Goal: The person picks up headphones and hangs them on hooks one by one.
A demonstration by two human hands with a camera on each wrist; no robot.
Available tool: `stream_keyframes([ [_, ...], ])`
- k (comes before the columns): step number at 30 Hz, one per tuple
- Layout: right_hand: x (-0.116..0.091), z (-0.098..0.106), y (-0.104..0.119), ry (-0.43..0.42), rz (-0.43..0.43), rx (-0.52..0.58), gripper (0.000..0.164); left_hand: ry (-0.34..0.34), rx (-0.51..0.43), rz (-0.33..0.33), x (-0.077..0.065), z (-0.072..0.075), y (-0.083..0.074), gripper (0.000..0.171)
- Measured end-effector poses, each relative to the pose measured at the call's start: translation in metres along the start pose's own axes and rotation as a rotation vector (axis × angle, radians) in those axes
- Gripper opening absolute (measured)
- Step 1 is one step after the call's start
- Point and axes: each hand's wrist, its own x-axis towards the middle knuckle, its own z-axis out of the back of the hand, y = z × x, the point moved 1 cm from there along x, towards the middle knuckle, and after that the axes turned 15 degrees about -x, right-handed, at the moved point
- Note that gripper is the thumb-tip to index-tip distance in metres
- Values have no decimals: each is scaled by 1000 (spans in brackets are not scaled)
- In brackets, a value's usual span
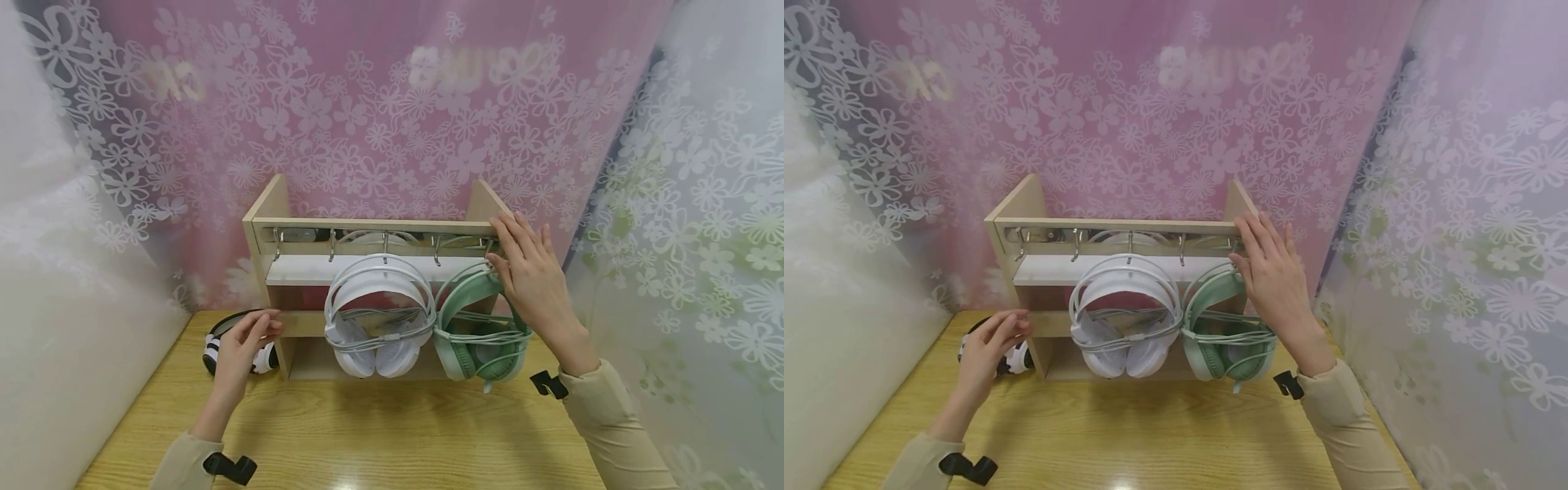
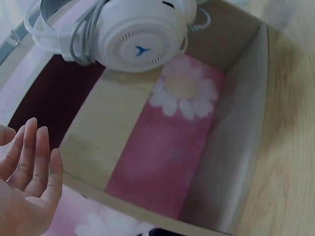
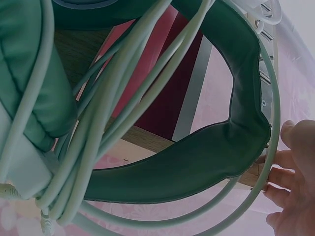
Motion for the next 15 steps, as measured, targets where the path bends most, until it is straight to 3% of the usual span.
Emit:
stream_keyframes([
  [11, 0, 0, 1, 1, -1, 7, 56, -62, 42, -29, -3, 28, 11, 37],
  [15, 0, 0, 0, 1, -1, 6, 56, -103, 100, -45, -2, 38, 13, 36],
])
